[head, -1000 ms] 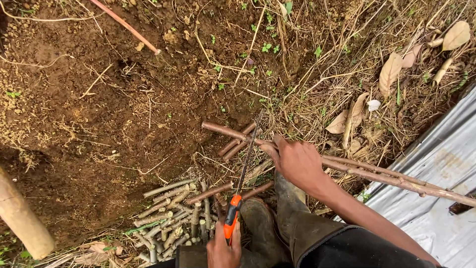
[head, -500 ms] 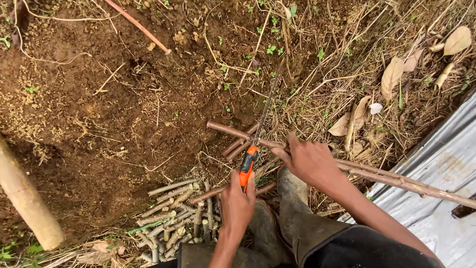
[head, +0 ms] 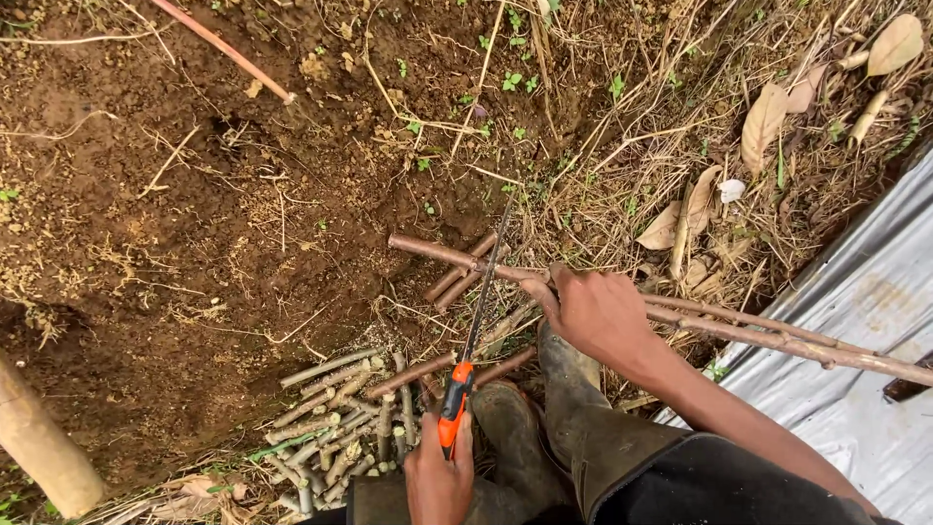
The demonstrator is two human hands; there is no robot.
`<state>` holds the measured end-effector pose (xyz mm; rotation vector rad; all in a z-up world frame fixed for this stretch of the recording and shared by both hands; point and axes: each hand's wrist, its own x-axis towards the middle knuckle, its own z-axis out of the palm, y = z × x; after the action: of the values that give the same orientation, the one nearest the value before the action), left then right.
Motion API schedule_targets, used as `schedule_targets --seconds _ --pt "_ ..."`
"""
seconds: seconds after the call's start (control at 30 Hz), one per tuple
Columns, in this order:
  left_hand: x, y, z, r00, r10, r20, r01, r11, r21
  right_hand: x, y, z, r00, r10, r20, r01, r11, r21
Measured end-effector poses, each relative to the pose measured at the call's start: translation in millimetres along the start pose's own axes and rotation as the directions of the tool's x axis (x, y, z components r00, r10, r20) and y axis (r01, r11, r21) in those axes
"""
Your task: Sawing long branches into smaller segments using a hand saw
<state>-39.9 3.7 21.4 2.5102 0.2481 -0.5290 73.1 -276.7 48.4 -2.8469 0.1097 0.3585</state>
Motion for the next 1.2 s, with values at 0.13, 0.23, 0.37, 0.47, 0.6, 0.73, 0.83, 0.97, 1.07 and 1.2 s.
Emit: schedule_targets --seconds 0.13,0.23,0.37,0.47,0.6,0.73,0.83,0.97,1.07,1.2 --pt "50.2 41.0 12.8 0.978 0.029 0.205 0.006 0.986 -0.168 -4.1 -1.5 4.9 0.995 -0.050 -0.088 0.049 0.999 -0.017" --pt "73.8 55.1 17.3 0.961 0.277 0.026 -0.273 0.957 -0.100 2.8 2.1 6.9 1.000 0.013 -0.025 -0.015 0.998 -0.060" --pt "52.0 49.4 0.7 0.976 0.187 0.112 -0.164 0.969 -0.185 -4.3 -2.1 7.2 0.998 0.044 -0.044 -0.043 0.999 0.017" --pt "23.2 24.0 3.7 0.990 0.126 0.062 -0.119 0.987 -0.106 -4.1 -0.7 1.2 0.997 0.044 -0.070 -0.043 0.999 0.006" --pt "-5.1 -39.7 27.6 0.999 -0.016 -0.037 0.017 0.999 0.029 -1.7 -1.3 4.0 0.989 -0.031 -0.143 0.034 0.999 0.019" --pt "35.0 33.9 -0.3 0.941 -0.162 0.297 0.165 0.986 0.015 -2.0 -3.5 10.6 0.972 -0.089 -0.219 0.087 0.996 -0.019" --pt "71.7 63.2 6.8 0.963 0.261 0.068 -0.252 0.961 -0.118 -4.8 -7.1 7.3 0.988 0.009 -0.157 -0.011 1.000 -0.013" --pt "74.5 59.6 4.3 0.963 0.254 0.087 -0.241 0.961 -0.136 -3.2 -4.1 5.0 0.994 0.009 -0.109 -0.007 1.000 0.014" --pt "53.6 53.5 -4.1 0.976 0.166 0.138 -0.143 0.976 -0.166 -2.2 -2.2 4.5 0.991 0.005 -0.130 0.001 0.999 0.046" --pt "15.7 11.5 -1.1 0.976 -0.128 0.176 0.132 0.991 -0.009 0.0 0.0 5.1 0.996 0.010 -0.094 -0.007 0.999 0.033"
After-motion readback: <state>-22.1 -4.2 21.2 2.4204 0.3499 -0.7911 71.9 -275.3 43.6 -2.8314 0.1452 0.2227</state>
